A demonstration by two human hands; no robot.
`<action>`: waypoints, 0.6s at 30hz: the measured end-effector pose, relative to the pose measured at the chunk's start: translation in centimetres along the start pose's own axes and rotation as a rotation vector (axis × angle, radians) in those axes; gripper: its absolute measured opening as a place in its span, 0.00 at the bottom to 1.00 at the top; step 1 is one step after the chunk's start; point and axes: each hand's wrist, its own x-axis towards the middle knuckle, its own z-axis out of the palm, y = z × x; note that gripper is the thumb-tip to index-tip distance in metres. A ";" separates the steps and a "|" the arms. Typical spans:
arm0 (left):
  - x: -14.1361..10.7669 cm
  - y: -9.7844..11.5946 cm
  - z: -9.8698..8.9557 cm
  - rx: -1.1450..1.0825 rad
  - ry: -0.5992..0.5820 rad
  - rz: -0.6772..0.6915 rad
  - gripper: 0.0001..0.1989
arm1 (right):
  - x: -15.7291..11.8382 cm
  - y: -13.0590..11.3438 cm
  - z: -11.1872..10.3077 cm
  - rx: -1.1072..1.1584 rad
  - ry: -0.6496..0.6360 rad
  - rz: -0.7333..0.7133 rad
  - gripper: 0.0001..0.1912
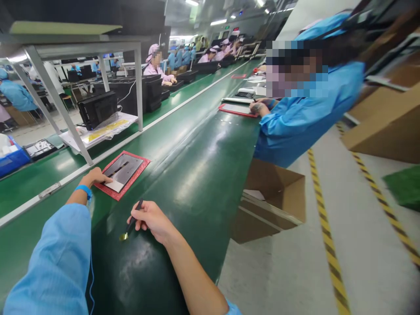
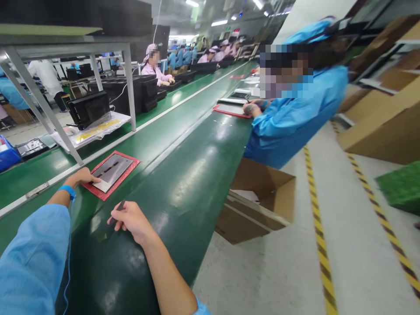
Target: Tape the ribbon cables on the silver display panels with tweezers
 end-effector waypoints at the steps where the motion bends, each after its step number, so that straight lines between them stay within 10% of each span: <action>1: -0.3 0.0 -0.1 -0.015 -0.017 -0.038 0.16 | 0.2 0.1 -0.1 0.007 0.007 -0.003 0.23; 10: -6.7 1.2 -2.0 -0.467 -0.162 -0.178 0.14 | 1.4 0.6 -1.8 0.145 0.033 -0.015 0.20; 18: -14.3 3.1 -5.3 -0.882 0.061 -0.173 0.16 | 0.8 -1.3 -3.2 0.237 0.086 -0.116 0.15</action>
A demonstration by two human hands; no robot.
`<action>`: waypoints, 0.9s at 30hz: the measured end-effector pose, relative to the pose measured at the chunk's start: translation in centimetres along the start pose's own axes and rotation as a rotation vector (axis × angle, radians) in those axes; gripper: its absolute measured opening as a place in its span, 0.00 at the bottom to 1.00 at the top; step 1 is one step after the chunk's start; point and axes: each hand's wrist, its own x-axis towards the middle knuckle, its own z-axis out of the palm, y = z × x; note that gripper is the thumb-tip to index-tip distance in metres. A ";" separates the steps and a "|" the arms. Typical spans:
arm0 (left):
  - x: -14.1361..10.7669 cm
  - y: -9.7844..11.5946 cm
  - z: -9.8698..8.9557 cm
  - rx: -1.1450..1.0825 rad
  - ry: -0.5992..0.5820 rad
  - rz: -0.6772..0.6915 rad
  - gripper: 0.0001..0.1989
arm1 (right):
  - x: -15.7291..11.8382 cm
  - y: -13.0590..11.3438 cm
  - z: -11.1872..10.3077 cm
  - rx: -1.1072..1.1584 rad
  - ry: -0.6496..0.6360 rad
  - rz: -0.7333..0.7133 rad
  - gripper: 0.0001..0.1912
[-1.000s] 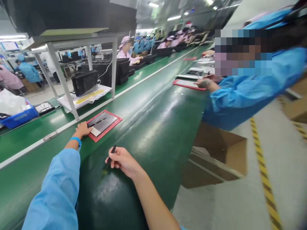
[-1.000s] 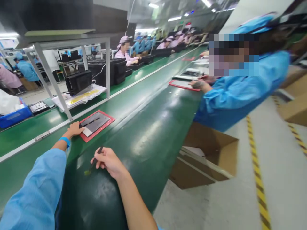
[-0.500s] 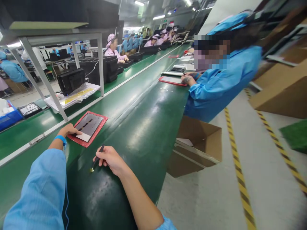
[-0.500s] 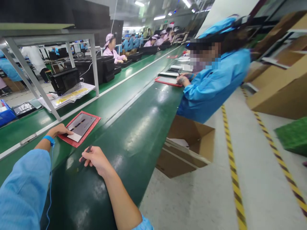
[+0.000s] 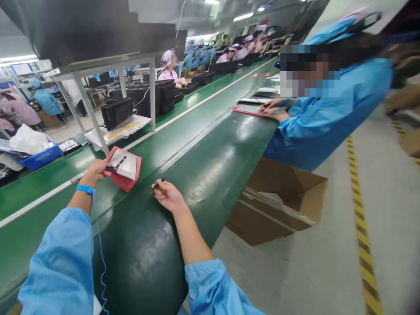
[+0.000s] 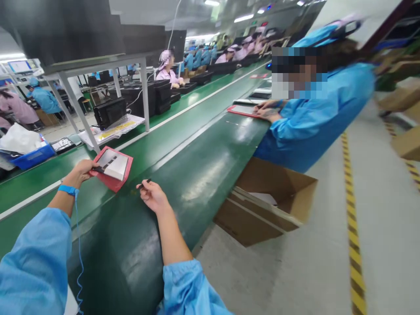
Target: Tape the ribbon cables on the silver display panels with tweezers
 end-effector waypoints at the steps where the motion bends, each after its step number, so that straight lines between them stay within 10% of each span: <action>1: -1.3 -0.1 -0.5 -0.045 0.024 0.012 0.15 | -0.2 -0.2 0.0 0.004 0.007 -0.011 0.16; 8: -15.4 -9.9 -2.8 -0.259 0.117 0.022 0.12 | -2.5 -0.6 -1.0 0.055 -0.035 -0.109 0.18; 16: -30.6 -23.5 2.2 -0.245 0.232 0.014 0.14 | -3.4 1.2 -1.2 0.025 -0.084 -0.086 0.20; 27: -33.5 -23.7 -0.9 0.519 0.163 -0.001 0.03 | -5.4 3.5 -1.1 -0.090 -0.028 0.017 0.21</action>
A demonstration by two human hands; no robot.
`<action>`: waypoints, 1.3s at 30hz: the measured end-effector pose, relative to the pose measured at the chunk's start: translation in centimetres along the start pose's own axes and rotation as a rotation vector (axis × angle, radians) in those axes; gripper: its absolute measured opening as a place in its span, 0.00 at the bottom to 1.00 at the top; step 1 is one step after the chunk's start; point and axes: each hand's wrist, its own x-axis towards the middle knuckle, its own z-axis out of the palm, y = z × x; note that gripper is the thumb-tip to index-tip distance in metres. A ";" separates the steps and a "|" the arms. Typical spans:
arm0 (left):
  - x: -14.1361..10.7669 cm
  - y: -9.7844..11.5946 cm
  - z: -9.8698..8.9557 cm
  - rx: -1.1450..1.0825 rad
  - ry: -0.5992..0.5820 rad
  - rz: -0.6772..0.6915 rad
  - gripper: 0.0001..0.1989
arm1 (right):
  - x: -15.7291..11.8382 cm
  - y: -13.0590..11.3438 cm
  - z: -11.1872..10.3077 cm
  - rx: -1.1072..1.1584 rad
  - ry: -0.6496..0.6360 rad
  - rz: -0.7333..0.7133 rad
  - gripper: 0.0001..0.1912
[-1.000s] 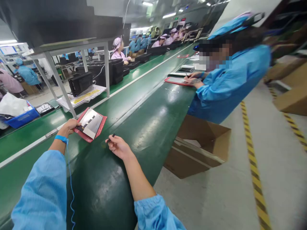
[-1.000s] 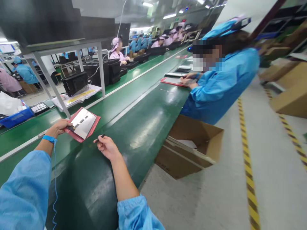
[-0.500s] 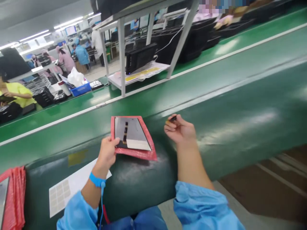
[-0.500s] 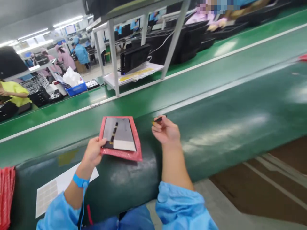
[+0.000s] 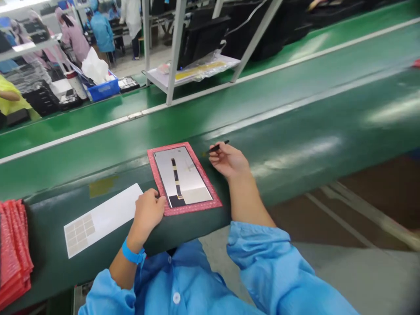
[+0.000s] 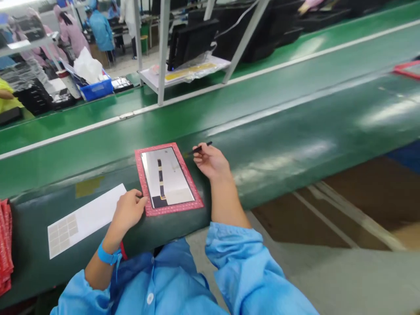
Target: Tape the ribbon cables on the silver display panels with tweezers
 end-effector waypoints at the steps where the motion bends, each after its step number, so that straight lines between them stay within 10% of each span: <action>1: -0.2 -0.2 0.0 0.052 0.002 0.013 0.04 | -0.2 -0.1 0.0 -0.013 0.017 -0.005 0.22; 16: -5.0 -4.5 2.9 0.398 0.300 0.552 0.14 | -9.8 2.2 5.9 -0.413 0.003 -0.035 0.22; 23: -5.0 -2.7 3.2 0.171 0.392 0.692 0.14 | -12.2 2.0 7.2 -0.486 0.023 0.039 0.14; 39: -4.4 -0.2 3.6 0.247 0.211 0.618 0.19 | -13.9 1.2 8.6 -0.815 0.263 -0.059 0.08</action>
